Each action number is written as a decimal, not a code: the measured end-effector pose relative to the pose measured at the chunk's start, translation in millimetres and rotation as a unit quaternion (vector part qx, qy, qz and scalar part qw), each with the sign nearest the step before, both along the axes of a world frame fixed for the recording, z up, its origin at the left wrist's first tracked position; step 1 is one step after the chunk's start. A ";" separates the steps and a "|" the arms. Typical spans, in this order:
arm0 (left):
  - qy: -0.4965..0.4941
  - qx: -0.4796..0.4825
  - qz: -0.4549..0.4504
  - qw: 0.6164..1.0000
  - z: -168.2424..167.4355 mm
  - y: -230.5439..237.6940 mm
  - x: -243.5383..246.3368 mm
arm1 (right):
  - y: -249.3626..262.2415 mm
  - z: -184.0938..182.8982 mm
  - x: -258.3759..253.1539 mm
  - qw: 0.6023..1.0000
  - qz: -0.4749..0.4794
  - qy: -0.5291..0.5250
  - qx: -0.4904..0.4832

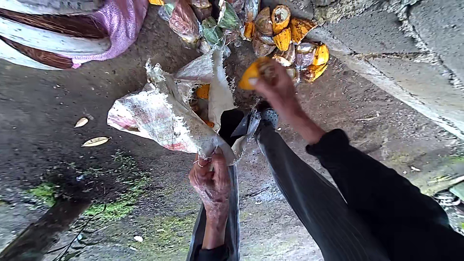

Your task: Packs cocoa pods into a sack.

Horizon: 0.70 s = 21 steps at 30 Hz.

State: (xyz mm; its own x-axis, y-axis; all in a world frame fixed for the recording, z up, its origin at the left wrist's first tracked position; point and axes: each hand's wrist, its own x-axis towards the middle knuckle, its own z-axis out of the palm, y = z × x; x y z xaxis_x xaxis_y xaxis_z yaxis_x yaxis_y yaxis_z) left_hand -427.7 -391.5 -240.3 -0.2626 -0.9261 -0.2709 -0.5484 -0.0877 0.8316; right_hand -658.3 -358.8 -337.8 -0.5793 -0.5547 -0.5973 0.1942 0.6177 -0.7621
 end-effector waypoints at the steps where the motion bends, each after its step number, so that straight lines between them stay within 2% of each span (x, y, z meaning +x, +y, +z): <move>1: 0.000 -0.002 0.001 1.000 -0.5 0.3 -0.4 | -9.3 -0.4 14.9 0.998 0.056 -0.016 -0.033; 3: 0.004 0.000 0.004 1.000 0.0 0.1 -1.4 | -20.4 0.0 30.0 0.979 0.177 -0.058 -0.083; 4: 0.003 -0.001 0.005 1.000 0.5 -0.5 -1.5 | -21.1 -1.3 29.6 0.973 0.200 -0.068 -0.095; 6: 0.000 -0.005 0.003 1.000 0.8 -1.2 0.4 | -7.4 -12.6 16.1 0.983 0.155 -0.049 -0.084; 8: -0.001 -0.005 0.001 1.000 0.9 -1.7 1.6 | 25.9 -41.0 -8.9 0.995 0.076 0.066 0.007; 9: 0.000 -0.006 0.001 1.000 0.3 -2.0 2.1 | 47.1 -60.0 -23.2 0.988 0.045 0.129 0.078; 11: -0.006 -0.008 0.002 1.000 0.0 -2.6 2.4 | 85.5 -95.2 -50.8 0.956 0.033 0.189 0.224; 13: -0.006 -0.009 -0.002 1.000 -0.8 -2.1 1.9 | 110.1 -123.2 -68.9 0.924 0.057 0.206 0.317; 16: -0.006 -0.009 -0.012 1.000 -1.3 -2.9 3.9 | 127.1 -153.6 -75.1 0.907 0.121 0.210 0.345; 21: 0.003 0.001 -0.012 1.000 -4.2 -2.2 6.0 | 114.1 -168.9 -73.5 0.906 0.101 0.201 0.359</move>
State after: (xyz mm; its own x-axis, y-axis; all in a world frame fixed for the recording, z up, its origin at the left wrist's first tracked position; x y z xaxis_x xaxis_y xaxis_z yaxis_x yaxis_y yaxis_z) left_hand -421.7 -393.7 -244.5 -0.2867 -0.9189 -0.2709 -0.5457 -0.0758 0.8345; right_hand -731.8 -244.7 -506.7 -0.7599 -0.2261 -0.6095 -0.1825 0.9740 -0.1339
